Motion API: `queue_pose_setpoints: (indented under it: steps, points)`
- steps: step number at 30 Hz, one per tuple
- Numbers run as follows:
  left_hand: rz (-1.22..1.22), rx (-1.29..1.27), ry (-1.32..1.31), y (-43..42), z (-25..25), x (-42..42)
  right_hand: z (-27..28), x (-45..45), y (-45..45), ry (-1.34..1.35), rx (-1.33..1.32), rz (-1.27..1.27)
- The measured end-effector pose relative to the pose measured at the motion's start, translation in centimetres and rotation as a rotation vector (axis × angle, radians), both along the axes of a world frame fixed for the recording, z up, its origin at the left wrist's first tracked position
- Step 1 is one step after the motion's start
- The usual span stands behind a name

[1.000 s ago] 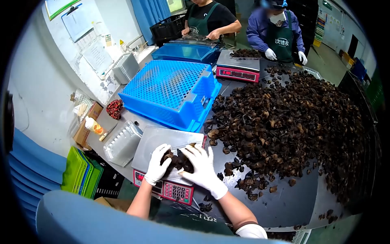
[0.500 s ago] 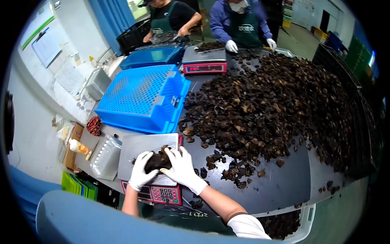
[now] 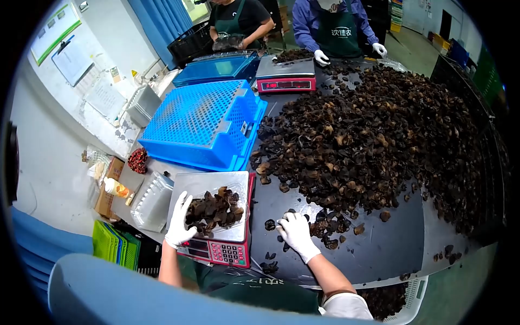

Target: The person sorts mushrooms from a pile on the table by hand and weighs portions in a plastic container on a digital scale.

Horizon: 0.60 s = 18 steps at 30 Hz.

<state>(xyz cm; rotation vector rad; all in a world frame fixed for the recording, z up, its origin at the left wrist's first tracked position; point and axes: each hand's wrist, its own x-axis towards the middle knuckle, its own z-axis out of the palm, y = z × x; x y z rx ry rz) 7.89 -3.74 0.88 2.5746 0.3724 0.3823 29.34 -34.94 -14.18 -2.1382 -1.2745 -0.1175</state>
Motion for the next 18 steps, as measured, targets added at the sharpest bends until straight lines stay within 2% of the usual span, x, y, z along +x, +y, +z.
queue_pose_setpoints:
  steps: [2,4,5,6,8,9,10,12,14,16,18]
  points:
    - [-0.002,0.075,-0.020,-0.4,0.4,0.0,0.3,1.0,-0.7,0.069,0.126,-0.027]
    - [0.079,0.097,-0.096,-1.4,1.0,-0.1,0.7,1.6,-1.4,0.306,0.311,-0.133]
    - [0.088,0.198,-0.168,-2.2,1.6,0.1,1.0,1.7,-1.8,0.511,0.405,-0.199]
    - [0.085,0.195,-0.165,-3.0,2.2,0.1,1.2,1.9,-2.4,0.712,0.518,-0.272]
    - [-0.001,0.101,-0.065,-4.5,3.6,0.3,1.9,2.6,-4.7,1.427,0.818,-0.240]
    - [0.008,0.159,-0.063,-5.8,4.1,0.8,3.0,2.5,-5.2,1.679,1.058,-0.201]
    - [-0.003,0.173,0.000,-6.4,3.9,0.8,5.6,2.2,-5.6,1.856,1.119,-0.261]
    - [0.014,0.095,0.105,-6.1,1.3,0.1,6.9,2.1,-6.1,1.953,1.132,-0.298]
    - [0.017,0.042,0.099,-6.1,1.0,0.1,3.7,2.3,-6.7,1.766,0.975,-0.183]
    - [0.007,-0.001,-0.102,-5.7,0.9,0.1,4.8,1.6,-6.2,1.472,0.575,-0.341]
    - [0.098,-0.043,-0.257,-6.2,1.5,0.3,3.0,0.9,-5.0,1.032,0.436,-0.215]
